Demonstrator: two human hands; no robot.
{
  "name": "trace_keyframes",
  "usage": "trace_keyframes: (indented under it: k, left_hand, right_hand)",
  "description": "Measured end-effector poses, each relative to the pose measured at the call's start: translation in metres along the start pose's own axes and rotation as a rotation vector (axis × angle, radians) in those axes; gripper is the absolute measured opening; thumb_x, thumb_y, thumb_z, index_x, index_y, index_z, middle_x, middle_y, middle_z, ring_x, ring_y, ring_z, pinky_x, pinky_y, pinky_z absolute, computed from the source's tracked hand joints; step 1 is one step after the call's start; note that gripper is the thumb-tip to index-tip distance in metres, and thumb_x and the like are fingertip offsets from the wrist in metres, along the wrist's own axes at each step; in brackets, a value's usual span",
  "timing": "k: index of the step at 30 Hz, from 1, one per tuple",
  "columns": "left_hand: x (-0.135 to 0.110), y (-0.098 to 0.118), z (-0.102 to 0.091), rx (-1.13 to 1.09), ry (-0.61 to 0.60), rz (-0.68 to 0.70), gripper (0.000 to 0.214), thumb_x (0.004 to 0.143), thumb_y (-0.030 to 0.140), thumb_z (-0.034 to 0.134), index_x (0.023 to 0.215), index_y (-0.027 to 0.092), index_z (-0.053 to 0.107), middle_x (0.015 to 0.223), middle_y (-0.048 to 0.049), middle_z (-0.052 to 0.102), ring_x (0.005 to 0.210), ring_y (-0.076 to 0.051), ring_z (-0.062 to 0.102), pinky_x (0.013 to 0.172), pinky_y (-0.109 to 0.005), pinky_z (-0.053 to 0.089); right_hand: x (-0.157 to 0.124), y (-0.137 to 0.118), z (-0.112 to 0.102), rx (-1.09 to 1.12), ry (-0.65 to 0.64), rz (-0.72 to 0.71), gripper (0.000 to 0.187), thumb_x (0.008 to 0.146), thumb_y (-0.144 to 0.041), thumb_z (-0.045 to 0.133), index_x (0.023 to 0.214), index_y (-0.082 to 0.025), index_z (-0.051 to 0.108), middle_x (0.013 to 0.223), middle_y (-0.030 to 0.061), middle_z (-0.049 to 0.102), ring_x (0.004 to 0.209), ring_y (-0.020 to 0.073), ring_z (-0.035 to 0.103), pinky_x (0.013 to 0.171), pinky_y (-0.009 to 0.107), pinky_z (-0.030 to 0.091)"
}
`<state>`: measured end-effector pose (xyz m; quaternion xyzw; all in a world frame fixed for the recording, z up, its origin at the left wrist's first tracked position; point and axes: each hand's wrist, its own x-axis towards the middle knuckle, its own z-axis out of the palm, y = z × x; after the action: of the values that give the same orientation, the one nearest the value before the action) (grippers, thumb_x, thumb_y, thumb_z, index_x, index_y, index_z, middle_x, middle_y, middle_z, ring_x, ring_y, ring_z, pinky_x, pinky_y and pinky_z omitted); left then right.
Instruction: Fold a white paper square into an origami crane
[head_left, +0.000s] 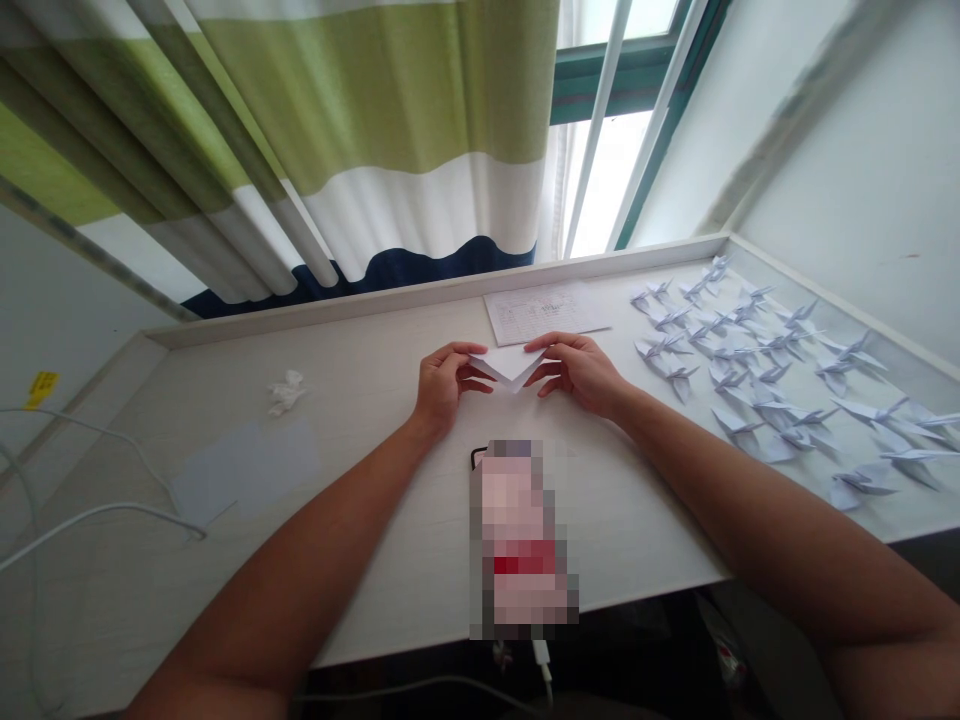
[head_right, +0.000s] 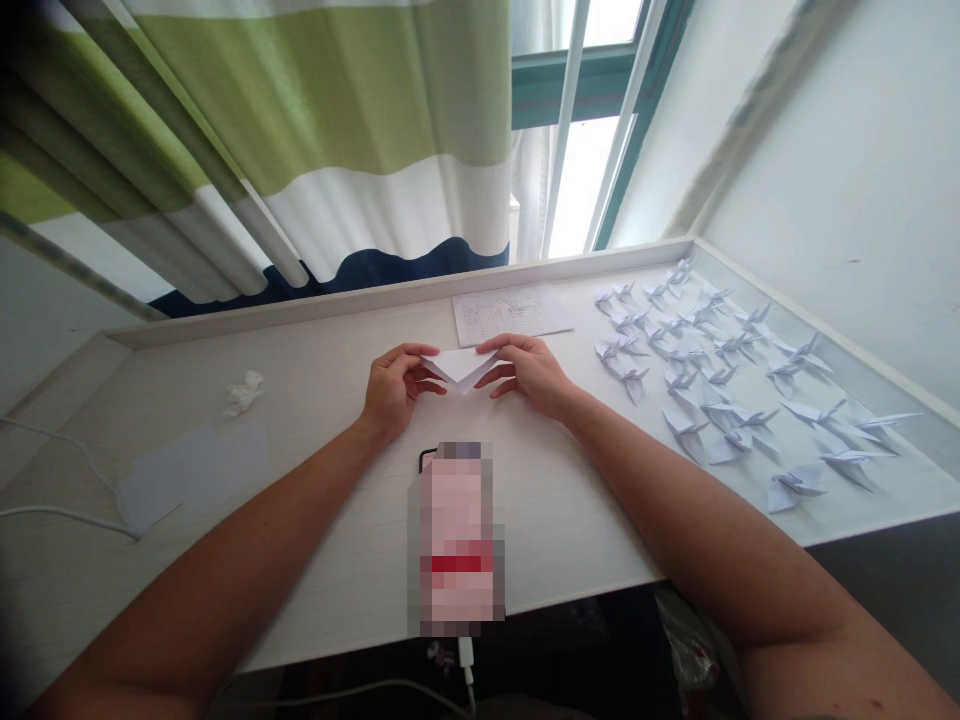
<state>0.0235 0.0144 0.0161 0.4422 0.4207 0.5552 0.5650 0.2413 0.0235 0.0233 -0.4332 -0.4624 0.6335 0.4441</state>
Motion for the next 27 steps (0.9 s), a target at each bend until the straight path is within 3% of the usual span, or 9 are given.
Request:
trace_keyframes:
  k: [6, 10, 12, 15, 17, 21, 27]
  left_hand:
    - [-0.001, -0.004, 0.002, 0.101, 0.035, 0.085, 0.025, 0.077, 0.038, 0.075, 0.088, 0.016, 0.072, 0.080, -0.0042, 0.072, 0.069, -0.017, 0.070, 0.051, -0.026, 0.060]
    - [-0.001, -0.007, 0.003, 0.130, 0.020, 0.137, 0.031, 0.074, 0.031, 0.081, 0.099, 0.018, 0.067, 0.084, -0.0024, 0.070, 0.073, -0.016, 0.068, 0.054, -0.026, 0.062]
    - [-0.001, -0.008, 0.003, 0.148, 0.008, 0.151, 0.033, 0.075, 0.032, 0.082, 0.099, 0.019, 0.063, 0.084, -0.0019, 0.069, 0.072, -0.015, 0.067, 0.055, -0.026, 0.062]
    - [-0.003, -0.009, 0.004, 0.198, -0.065, 0.151, 0.036, 0.077, 0.033, 0.083, 0.099, 0.019, 0.059, 0.078, -0.0010, 0.070, 0.068, -0.014, 0.066, 0.057, -0.025, 0.061]
    - [-0.004, -0.009, 0.004, 0.219, -0.137, 0.147, 0.037, 0.078, 0.034, 0.083, 0.100, 0.019, 0.058, 0.076, -0.0008, 0.072, 0.064, -0.013, 0.065, 0.058, -0.025, 0.060]
    - [-0.005, -0.010, 0.004, 0.229, -0.220, 0.141, 0.037, 0.081, 0.038, 0.082, 0.101, 0.019, 0.057, 0.073, -0.0001, 0.074, 0.059, -0.011, 0.063, 0.058, -0.023, 0.057]
    - [-0.003, -0.011, 0.004, 0.204, -0.166, 0.147, 0.046, 0.082, 0.048, 0.084, 0.102, 0.020, 0.055, 0.067, 0.0019, 0.072, 0.059, -0.013, 0.064, 0.056, -0.024, 0.056]
  right_hand:
    - [0.001, 0.000, 0.000, 0.050, -0.001, -0.014, 0.014, 0.086, -0.033, 0.070, 0.090, -0.019, 0.070, 0.095, 0.0087, 0.072, 0.073, 0.0202, 0.075, 0.050, 0.028, 0.060]
    - [0.000, 0.002, 0.001, 0.003, 0.045, -0.060, 0.034, 0.081, -0.040, 0.078, 0.110, -0.026, 0.064, 0.088, 0.0013, 0.071, 0.074, 0.0207, 0.075, 0.056, 0.032, 0.062]
    - [0.000, 0.001, 0.000, -0.094, 0.072, -0.151, 0.039, 0.080, -0.039, 0.079, 0.114, -0.026, 0.066, 0.092, 0.0027, 0.074, 0.084, 0.0227, 0.075, 0.069, 0.038, 0.065]
    - [0.000, -0.001, -0.004, -0.337, 0.085, -0.368, 0.030, 0.082, -0.036, 0.078, 0.109, -0.023, 0.074, 0.106, 0.0082, 0.079, 0.104, 0.0254, 0.074, 0.095, 0.047, 0.060]
    - [0.000, -0.002, -0.006, -0.483, 0.047, -0.442, 0.026, 0.084, -0.037, 0.076, 0.104, -0.021, 0.078, 0.108, 0.0093, 0.081, 0.106, 0.0261, 0.073, 0.099, 0.048, 0.057]
    - [-0.001, -0.003, -0.009, -0.567, -0.088, -0.392, 0.027, 0.085, -0.044, 0.077, 0.092, -0.019, 0.083, 0.095, 0.0089, 0.082, 0.091, 0.0238, 0.073, 0.084, 0.040, 0.057]
    - [-0.002, -0.003, -0.007, -0.366, -0.227, -0.169, 0.034, 0.077, -0.049, 0.088, 0.089, -0.017, 0.081, 0.087, 0.0066, 0.080, 0.075, 0.0177, 0.070, 0.067, 0.031, 0.052]
